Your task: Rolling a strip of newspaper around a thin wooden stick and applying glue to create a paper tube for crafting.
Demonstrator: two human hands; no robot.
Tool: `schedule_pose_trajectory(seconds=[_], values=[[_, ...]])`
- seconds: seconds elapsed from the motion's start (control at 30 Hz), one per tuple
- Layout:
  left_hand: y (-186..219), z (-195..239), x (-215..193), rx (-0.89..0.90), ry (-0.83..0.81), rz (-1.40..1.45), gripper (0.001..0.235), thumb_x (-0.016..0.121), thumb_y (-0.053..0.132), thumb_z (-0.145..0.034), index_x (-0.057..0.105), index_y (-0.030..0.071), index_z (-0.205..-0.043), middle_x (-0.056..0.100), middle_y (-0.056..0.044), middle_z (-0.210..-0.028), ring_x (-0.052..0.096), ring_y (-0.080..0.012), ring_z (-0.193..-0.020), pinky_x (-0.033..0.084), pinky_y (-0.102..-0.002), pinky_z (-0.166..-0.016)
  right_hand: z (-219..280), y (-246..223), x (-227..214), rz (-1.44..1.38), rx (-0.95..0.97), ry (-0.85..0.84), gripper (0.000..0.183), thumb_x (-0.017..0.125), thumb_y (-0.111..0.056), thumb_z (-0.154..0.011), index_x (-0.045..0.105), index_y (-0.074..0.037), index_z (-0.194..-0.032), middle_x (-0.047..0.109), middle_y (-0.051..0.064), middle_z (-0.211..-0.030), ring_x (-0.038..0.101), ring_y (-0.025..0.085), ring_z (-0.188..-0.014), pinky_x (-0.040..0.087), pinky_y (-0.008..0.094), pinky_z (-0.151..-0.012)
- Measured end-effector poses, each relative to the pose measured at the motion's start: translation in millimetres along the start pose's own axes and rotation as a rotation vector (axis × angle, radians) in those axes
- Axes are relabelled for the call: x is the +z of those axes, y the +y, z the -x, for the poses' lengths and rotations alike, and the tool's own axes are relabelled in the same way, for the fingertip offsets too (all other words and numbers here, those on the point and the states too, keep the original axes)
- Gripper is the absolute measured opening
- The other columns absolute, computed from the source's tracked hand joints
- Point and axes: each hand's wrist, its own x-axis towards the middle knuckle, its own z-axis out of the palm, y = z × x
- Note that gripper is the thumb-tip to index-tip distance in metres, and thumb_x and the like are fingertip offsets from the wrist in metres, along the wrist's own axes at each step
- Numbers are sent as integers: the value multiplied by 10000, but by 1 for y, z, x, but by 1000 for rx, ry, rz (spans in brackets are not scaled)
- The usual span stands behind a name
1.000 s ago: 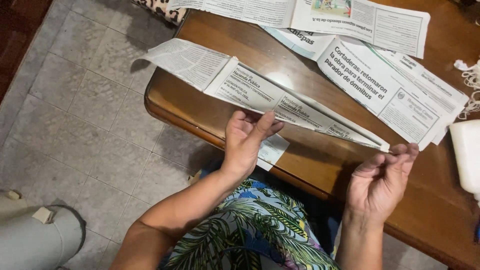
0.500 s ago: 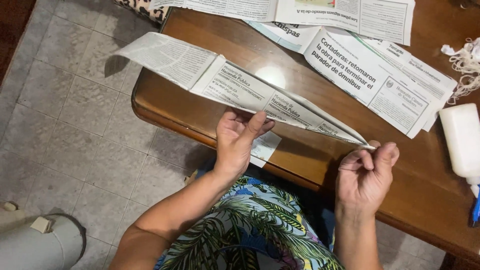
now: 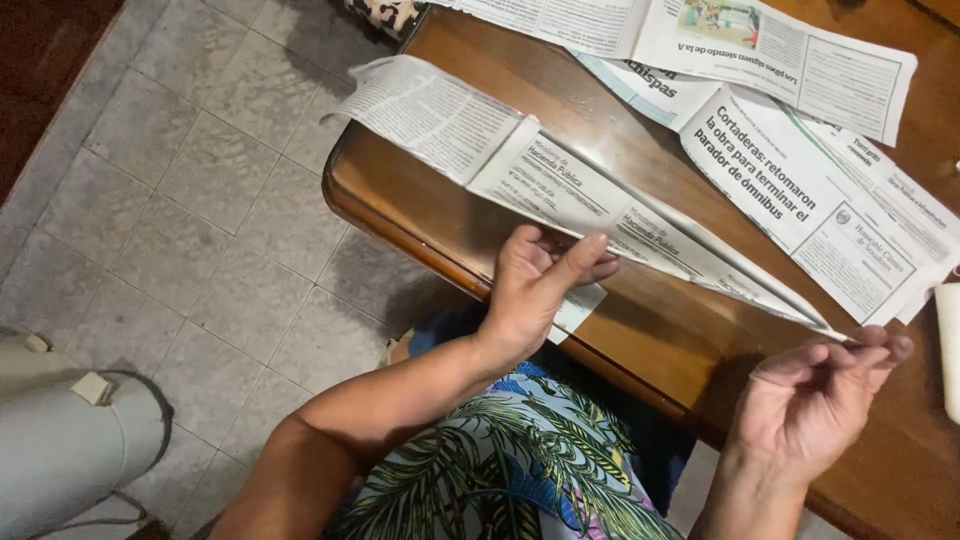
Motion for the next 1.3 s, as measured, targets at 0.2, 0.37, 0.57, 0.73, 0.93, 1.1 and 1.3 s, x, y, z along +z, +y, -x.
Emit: schedule_pose_trajectory(seconds=[0.2, 0.37, 0.57, 0.73, 0.93, 1.1, 1.3], values=[[-1, 1, 3, -72, 31, 28, 27, 685, 73, -813, 687, 48, -821, 683, -108, -835, 673, -196, -772, 590, -282, -717, -1, -1, 14, -52, 30, 207, 75, 636, -64, -966, 691, -61, -1017, 673, 92, -994, 649, 156, -712, 597, 305, -829], [-12, 0, -5, -118, 101, 99, 92, 692, 20, -780, 668, 70, -707, 679, -134, -784, 678, -211, -763, 586, -298, -717, 2, 14, 41, 21, -5, 294, 89, 668, -74, -877, 636, 7, -857, 660, 98, -828, 621, 123, -579, 601, 223, -703], [-18, 6, -5, -202, 185, 29, 48, 647, 52, -812, 601, 38, -822, 647, -111, -837, 650, -180, -801, 566, -323, -805, 1, 11, 36, 114, -61, 326, 39, 645, -68, -892, 620, -45, -871, 649, 80, -821, 562, 80, -541, 565, 159, -618], [-1, 15, 5, -432, 311, -103, 181, 569, 154, -843, 432, 76, -754, 638, -216, -910, 640, -303, -946, 524, -398, -899, 4, 9, 32, 303, -116, 377, 120, 645, -116, -868, 534, -88, -832, 574, 11, -786, 484, 10, -539, 521, 101, -601], [0, 30, -9, -519, 386, -137, 202, 536, 197, -857, 498, 11, -788, 647, -257, -880, 660, -339, -894, 551, -405, -826, 24, 8, 32, 466, -122, 531, 108, 601, -141, -904, 500, -101, -903, 532, 8, -818, 395, -10, -504, 521, 122, -592], [-6, 39, -22, -315, 323, -223, 57, 650, 75, -785, 597, 54, -780, 649, -75, -752, 648, -182, -798, 546, -374, -867, 33, 8, 31, 495, -146, 592, 111, 624, -155, -893, 523, -111, -876, 534, -16, -773, 410, -18, -492, 523, 121, -603], [-1, 37, -20, -361, 393, -200, 115, 619, 129, -804, 558, 57, -869, 641, -143, -852, 653, -254, -853, 545, -392, -855, 35, 9, 33, 494, -161, 647, 159, 629, -172, -901, 501, -113, -828, 516, -25, -737, 384, -15, -472, 521, 136, -604]])
